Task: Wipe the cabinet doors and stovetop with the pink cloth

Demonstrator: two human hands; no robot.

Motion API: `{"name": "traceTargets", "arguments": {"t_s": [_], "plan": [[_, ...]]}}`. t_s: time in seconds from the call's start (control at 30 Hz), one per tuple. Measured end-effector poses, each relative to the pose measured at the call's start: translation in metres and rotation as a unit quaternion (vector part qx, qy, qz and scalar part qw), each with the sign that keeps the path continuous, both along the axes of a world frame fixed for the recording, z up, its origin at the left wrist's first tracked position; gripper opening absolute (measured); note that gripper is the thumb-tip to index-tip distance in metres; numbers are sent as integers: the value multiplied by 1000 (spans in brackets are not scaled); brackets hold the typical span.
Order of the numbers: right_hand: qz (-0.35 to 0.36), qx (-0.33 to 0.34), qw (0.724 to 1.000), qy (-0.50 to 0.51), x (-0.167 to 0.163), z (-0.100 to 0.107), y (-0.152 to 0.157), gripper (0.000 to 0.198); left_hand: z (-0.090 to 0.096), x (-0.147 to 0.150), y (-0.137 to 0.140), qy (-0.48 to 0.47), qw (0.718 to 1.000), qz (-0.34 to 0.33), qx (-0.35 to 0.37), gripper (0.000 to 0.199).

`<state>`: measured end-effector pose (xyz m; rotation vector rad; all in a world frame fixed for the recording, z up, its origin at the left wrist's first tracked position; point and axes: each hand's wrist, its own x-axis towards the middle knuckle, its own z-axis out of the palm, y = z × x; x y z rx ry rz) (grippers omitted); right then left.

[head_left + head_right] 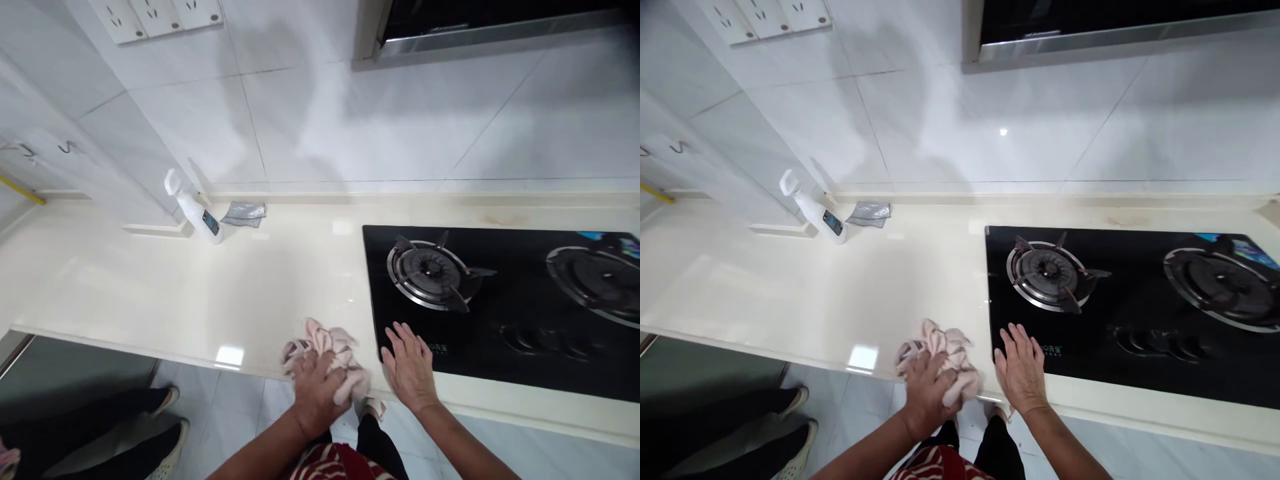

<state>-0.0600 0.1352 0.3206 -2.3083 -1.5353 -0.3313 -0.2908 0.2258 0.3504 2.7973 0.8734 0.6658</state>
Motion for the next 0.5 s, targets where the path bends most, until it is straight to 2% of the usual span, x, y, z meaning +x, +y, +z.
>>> {"name": "traceTargets", "arguments": {"t_s": [0.1, 0.2, 0.37, 0.43, 0.5], "plan": [[9, 10, 1000, 2, 0, -1, -1, 40, 0, 14, 1, 16, 996, -90, 20, 27], [4, 15, 1000, -2, 0, -2, 1, 39, 3, 6, 20, 35, 985, -162, 48, 21], [-3, 11, 1000, -4, -2, 1, 6, 38, 4, -6, 58, 88, 962, -256, -31, 46], [-5, 10, 1000, -5, -2, 4, 8, 38, 3, 2, 78, 88, 962, -254, -43, 49], [-4, 6, 1000, -3, -2, 6, 9, 38, 5, 19, 104, 86, 975, -203, -38, 45]]}}
